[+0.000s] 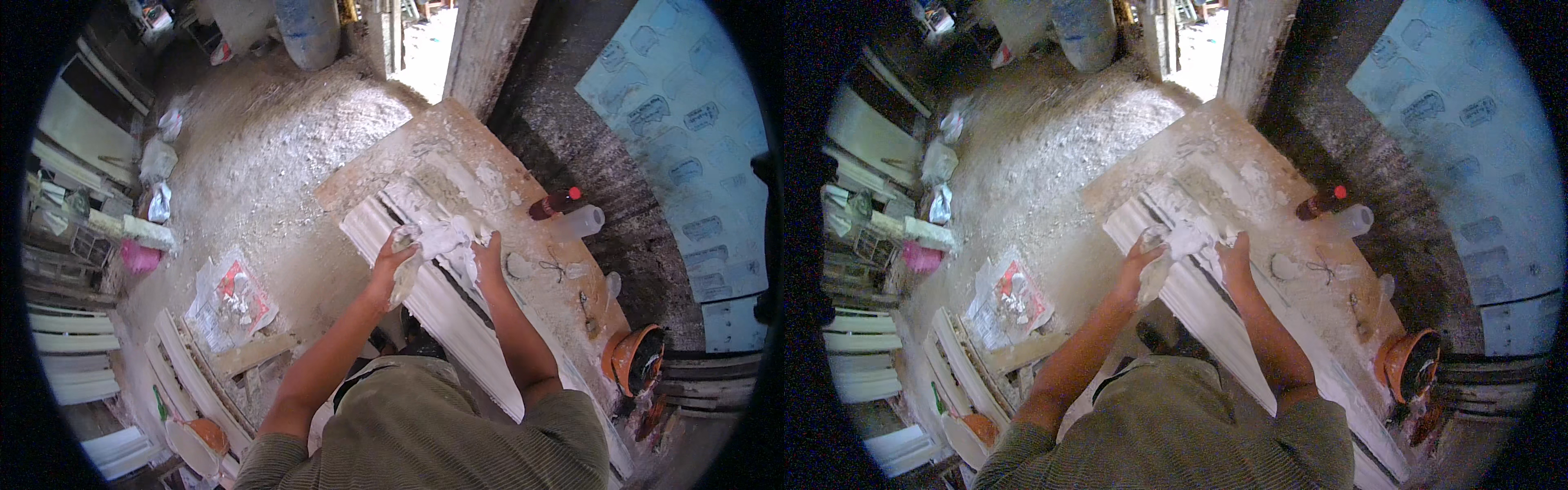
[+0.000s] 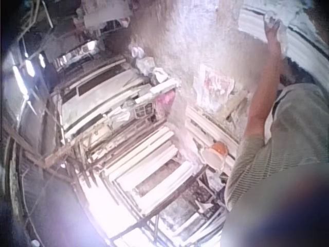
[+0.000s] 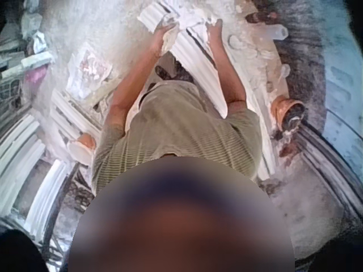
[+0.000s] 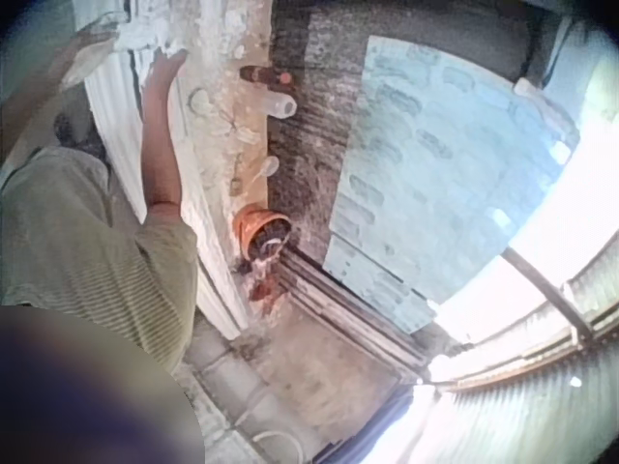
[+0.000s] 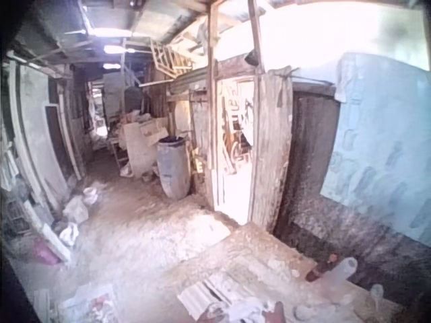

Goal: The person repeatedly wipes a long white moulding with a white cloth, moving back and forth along its length. They occasionally pick up a small piece of debris from the workbench and later walk to a bucket to rinse the cloth.

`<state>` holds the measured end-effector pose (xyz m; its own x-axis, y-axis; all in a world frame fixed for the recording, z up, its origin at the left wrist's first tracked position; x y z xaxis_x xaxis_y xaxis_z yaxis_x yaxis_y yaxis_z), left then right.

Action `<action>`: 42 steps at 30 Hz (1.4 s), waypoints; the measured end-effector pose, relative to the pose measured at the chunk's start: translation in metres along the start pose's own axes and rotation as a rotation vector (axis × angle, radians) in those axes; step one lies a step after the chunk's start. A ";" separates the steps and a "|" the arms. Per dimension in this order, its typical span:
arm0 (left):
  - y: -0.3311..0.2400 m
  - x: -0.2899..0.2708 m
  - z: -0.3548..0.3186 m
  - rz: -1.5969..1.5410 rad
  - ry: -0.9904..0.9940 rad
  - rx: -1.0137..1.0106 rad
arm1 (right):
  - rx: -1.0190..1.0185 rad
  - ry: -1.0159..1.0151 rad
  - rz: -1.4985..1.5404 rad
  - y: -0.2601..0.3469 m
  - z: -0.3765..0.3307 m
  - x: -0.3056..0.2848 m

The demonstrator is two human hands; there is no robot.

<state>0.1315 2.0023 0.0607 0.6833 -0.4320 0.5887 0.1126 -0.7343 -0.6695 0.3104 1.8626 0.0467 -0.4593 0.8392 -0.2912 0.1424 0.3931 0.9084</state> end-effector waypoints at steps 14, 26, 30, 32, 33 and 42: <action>0.048 0.170 0.082 0.436 0.387 0.362 | -0.207 0.051 -0.006 0.014 0.042 -0.062; -0.044 0.113 0.097 0.209 -0.264 0.583 | -0.057 0.265 -0.166 -0.088 0.119 0.033; -0.055 0.061 0.094 -0.010 -0.418 0.486 | -0.191 0.034 -0.238 -0.106 0.130 0.064; -0.055 0.041 0.092 0.001 -0.438 0.455 | -0.025 0.032 -0.027 -0.126 0.135 0.086; -0.055 0.031 0.090 0.023 -0.461 0.464 | 0.066 0.072 0.143 -0.136 0.135 0.095; -0.037 0.004 0.069 -0.005 -0.488 0.346 | -0.557 0.123 -0.630 -0.052 0.099 0.080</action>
<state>0.1795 2.0639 0.0568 0.9252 -0.0784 0.3713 0.2894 -0.4872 -0.8240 0.3530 1.9464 -0.0538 -0.4047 0.4665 -0.7865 -0.6094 0.5037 0.6123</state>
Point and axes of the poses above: each hand's wrist, its own z-axis towards the middle knuckle, its own x-axis out of the palm, y = z × x, the point moved 10 cm from there along z, towards the middle knuckle, and after that the axes turned 5 degrees about -z, right-handed, at the moved point
